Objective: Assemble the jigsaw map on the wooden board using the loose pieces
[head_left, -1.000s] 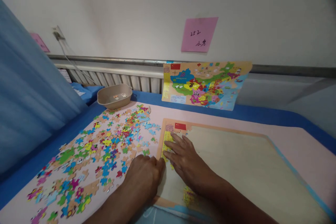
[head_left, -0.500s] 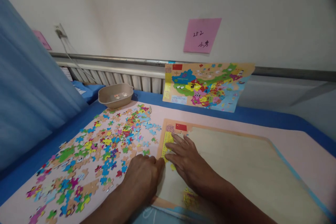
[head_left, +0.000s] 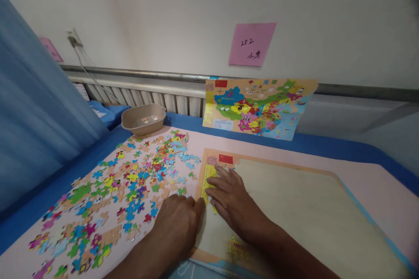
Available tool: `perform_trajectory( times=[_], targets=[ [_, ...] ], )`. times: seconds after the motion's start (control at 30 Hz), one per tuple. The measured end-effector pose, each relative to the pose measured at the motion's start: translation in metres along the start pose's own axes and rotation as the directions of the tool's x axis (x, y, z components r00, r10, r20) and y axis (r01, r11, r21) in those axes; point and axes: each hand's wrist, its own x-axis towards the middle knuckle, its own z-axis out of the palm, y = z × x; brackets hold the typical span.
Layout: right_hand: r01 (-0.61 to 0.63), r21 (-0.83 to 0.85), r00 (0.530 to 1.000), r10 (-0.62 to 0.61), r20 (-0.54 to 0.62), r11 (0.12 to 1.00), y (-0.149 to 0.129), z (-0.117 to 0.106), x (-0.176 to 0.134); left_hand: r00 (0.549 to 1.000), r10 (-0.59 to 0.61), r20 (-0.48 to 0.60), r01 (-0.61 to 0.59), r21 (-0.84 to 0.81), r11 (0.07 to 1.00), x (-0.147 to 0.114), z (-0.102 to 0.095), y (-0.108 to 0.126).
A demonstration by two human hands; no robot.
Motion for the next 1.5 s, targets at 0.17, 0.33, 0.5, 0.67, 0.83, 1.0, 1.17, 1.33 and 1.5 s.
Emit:
perform_trajectory(
  times=[0.17, 0.33, 0.5, 0.67, 0.83, 1.0, 1.17, 1.33, 1.5],
  targets=[
    [0.012, -0.025, 1.0, -0.012, -0.009, 1.0, -0.001, 0.002, -0.001, 1.0, 0.029, 0.004, -0.029, -0.052, 0.998, -0.005, 0.004, 0.004],
    [0.039, -0.004, 0.999, -0.039, -0.001, 0.999, 0.002, 0.003, -0.001, 0.995, 0.08, 0.055, -0.077, -0.058, 0.995, -0.006, 0.006, 0.01],
    [0.025, 0.007, 1.0, -0.025, 0.013, 1.0, 0.003, 0.003, -0.001, 0.996, 0.076, 0.04, -0.074, -0.041, 0.996, -0.002, 0.006, 0.011],
    [0.023, -0.002, 0.999, -0.023, 0.025, 1.0, 0.003, 0.003, -0.001, 0.995, 0.103, 0.013, -0.103, 0.032, 0.994, 0.001, 0.002, 0.007],
    [0.028, -0.002, 0.999, -0.028, 0.023, 1.0, 0.005, 0.004, -0.001, 0.99, 0.116, 0.074, -0.122, 0.078, 0.989, 0.004, -0.006, 0.005],
    [0.017, 0.0, 0.999, -0.017, 0.05, 1.0, 0.004, 0.002, -0.001, 0.991, 0.101, 0.092, -0.108, 0.073, 0.992, 0.005, -0.019, 0.003],
    [0.013, -0.018, 0.999, -0.012, 0.045, 1.0, 0.005, 0.004, -0.001, 0.99, 0.09, 0.105, -0.093, 0.025, 0.995, -0.002, -0.018, -0.002],
    [0.019, -0.004, 0.999, -0.018, 0.032, 1.0, 0.005, 0.003, -0.002, 0.997, 0.071, 0.012, -0.07, -0.061, 0.996, -0.009, -0.004, -0.003],
    [0.049, -0.019, 0.999, -0.049, 0.011, 0.999, 0.004, 0.002, -0.003, 0.996, 0.05, 0.079, -0.048, -0.03, 0.998, -0.012, -0.006, 0.002]
  ],
)
